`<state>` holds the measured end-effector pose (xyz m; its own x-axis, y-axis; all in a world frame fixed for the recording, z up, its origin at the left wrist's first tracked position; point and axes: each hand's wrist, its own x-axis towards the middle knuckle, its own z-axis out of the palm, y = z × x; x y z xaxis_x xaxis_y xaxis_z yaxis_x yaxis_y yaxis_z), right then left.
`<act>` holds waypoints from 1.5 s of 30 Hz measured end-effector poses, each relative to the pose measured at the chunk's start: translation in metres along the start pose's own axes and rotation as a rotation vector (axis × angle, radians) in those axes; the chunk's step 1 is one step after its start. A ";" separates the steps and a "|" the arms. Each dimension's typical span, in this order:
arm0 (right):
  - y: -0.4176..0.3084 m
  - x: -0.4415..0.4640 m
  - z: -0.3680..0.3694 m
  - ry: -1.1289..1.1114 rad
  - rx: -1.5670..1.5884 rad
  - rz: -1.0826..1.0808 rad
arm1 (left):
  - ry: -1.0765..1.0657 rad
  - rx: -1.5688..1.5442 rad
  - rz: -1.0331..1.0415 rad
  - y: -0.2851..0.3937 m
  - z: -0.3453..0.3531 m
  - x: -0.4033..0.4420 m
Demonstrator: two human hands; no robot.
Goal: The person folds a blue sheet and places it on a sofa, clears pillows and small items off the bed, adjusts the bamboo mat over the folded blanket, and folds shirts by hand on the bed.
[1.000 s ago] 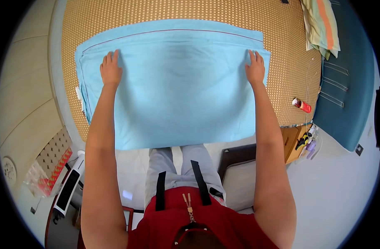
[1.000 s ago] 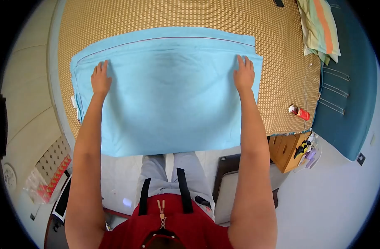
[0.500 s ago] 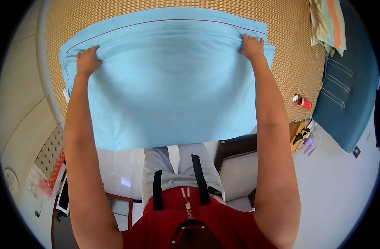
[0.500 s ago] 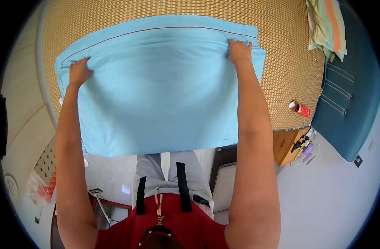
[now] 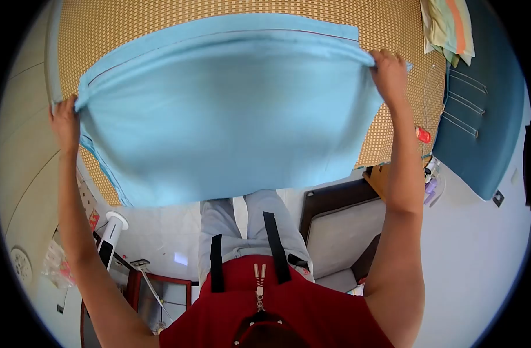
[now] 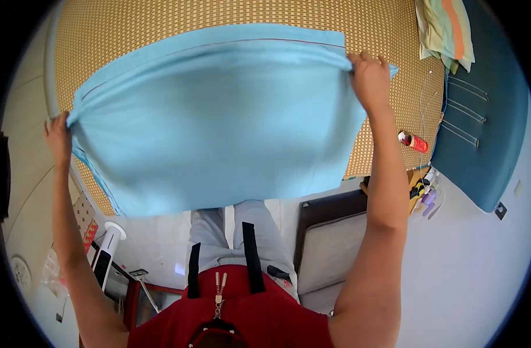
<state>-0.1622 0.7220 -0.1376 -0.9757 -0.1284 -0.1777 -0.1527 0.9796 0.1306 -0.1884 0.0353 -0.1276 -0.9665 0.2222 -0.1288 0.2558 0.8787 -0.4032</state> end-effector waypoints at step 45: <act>-0.130 -0.393 0.094 -0.755 1.803 1.249 | 0.074 -2.259 -1.880 0.128 0.109 -0.351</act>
<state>0.2554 0.6596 -0.1763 -0.1737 0.0726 -0.9821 0.9195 -0.3452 -0.1881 0.1857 0.0244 -0.2326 -0.2023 -0.5132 -0.8341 -0.3414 -0.7613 0.5512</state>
